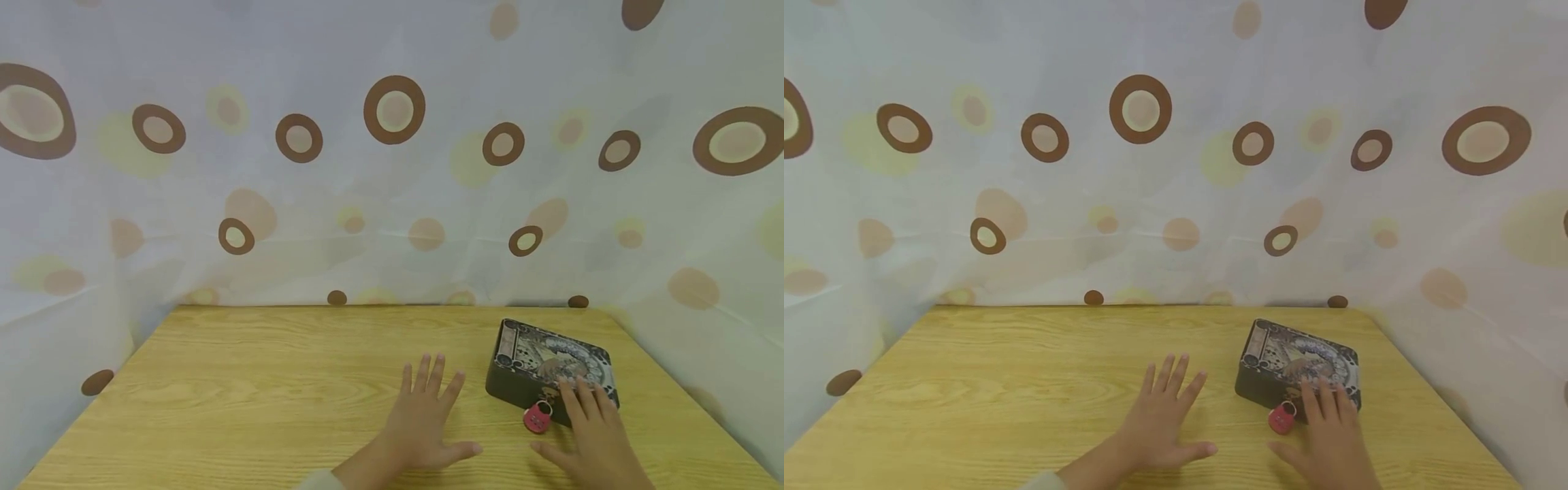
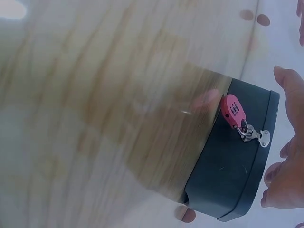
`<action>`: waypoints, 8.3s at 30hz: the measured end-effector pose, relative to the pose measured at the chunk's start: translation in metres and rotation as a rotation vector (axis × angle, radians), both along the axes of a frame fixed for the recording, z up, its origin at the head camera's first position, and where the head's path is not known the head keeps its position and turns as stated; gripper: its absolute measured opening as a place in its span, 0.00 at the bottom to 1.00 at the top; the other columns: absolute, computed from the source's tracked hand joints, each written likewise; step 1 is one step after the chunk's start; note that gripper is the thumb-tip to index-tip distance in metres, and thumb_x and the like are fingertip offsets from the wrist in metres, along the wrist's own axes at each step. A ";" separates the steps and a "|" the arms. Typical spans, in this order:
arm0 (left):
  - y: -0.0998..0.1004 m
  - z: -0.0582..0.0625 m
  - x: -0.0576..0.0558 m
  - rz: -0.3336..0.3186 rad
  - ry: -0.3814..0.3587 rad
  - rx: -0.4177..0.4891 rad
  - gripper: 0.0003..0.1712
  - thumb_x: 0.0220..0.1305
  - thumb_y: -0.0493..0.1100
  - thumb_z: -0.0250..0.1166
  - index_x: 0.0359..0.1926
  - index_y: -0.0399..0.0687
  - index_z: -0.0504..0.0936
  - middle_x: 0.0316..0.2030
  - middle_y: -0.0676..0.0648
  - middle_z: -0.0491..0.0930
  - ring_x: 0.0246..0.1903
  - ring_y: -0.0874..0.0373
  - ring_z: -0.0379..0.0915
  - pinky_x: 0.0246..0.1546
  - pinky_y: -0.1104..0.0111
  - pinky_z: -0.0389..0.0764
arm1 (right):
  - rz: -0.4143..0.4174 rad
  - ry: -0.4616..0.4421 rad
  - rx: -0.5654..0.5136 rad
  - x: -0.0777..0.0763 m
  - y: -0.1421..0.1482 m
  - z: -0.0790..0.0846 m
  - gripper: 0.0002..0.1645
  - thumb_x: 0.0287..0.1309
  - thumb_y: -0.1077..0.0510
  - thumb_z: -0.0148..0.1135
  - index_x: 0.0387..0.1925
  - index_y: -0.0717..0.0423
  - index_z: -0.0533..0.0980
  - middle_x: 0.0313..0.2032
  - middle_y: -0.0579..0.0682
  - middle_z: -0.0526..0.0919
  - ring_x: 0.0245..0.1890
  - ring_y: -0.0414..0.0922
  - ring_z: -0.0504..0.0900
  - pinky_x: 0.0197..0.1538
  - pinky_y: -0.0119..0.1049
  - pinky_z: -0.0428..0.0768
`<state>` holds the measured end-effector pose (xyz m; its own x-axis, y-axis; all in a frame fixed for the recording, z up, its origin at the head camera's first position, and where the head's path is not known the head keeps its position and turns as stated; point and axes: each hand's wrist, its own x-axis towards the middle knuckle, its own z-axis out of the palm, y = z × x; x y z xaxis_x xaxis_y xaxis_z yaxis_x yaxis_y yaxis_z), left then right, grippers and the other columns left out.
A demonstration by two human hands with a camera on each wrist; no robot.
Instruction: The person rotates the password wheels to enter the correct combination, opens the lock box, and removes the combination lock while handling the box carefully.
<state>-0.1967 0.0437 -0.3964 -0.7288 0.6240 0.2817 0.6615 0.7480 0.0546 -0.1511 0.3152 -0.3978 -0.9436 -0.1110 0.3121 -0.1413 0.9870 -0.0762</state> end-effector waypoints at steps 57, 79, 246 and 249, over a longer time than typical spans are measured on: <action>0.106 0.009 -0.017 0.017 0.085 -0.381 0.53 0.53 0.81 0.25 0.73 0.57 0.42 0.73 0.50 0.42 0.73 0.55 0.36 0.72 0.62 0.48 | 0.008 0.032 -0.001 -0.002 0.012 0.000 0.59 0.38 0.38 0.70 0.62 0.73 0.59 0.60 0.81 0.58 0.58 0.78 0.55 0.56 0.69 0.61; 0.112 0.005 -0.015 0.028 0.080 -0.374 0.52 0.55 0.80 0.32 0.73 0.56 0.42 0.73 0.50 0.41 0.72 0.55 0.36 0.72 0.67 0.48 | 0.005 0.070 0.047 0.002 0.011 0.003 0.50 0.41 0.49 0.72 0.59 0.74 0.61 0.56 0.79 0.64 0.56 0.75 0.61 0.56 0.68 0.63; -0.030 -0.002 -0.010 0.068 0.146 -0.309 0.50 0.59 0.75 0.42 0.70 0.44 0.52 0.70 0.40 0.52 0.70 0.47 0.47 0.70 0.62 0.55 | 0.274 0.142 0.044 -0.031 -0.102 -0.002 0.51 0.42 0.45 0.70 0.62 0.69 0.61 0.61 0.72 0.64 0.62 0.67 0.61 0.61 0.63 0.63; -0.032 -0.002 -0.010 0.076 0.157 -0.317 0.51 0.59 0.75 0.42 0.70 0.44 0.52 0.70 0.40 0.53 0.70 0.47 0.47 0.70 0.62 0.55 | 0.283 0.149 0.042 -0.032 -0.103 -0.003 0.51 0.42 0.45 0.70 0.62 0.68 0.61 0.61 0.72 0.64 0.62 0.67 0.61 0.61 0.62 0.62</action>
<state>-0.2064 0.0120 -0.3979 -0.7397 0.6441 0.1950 0.5851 0.7587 -0.2864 -0.1830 0.2117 -0.4006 -0.8178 -0.3777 0.4342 -0.4169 0.9090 0.0054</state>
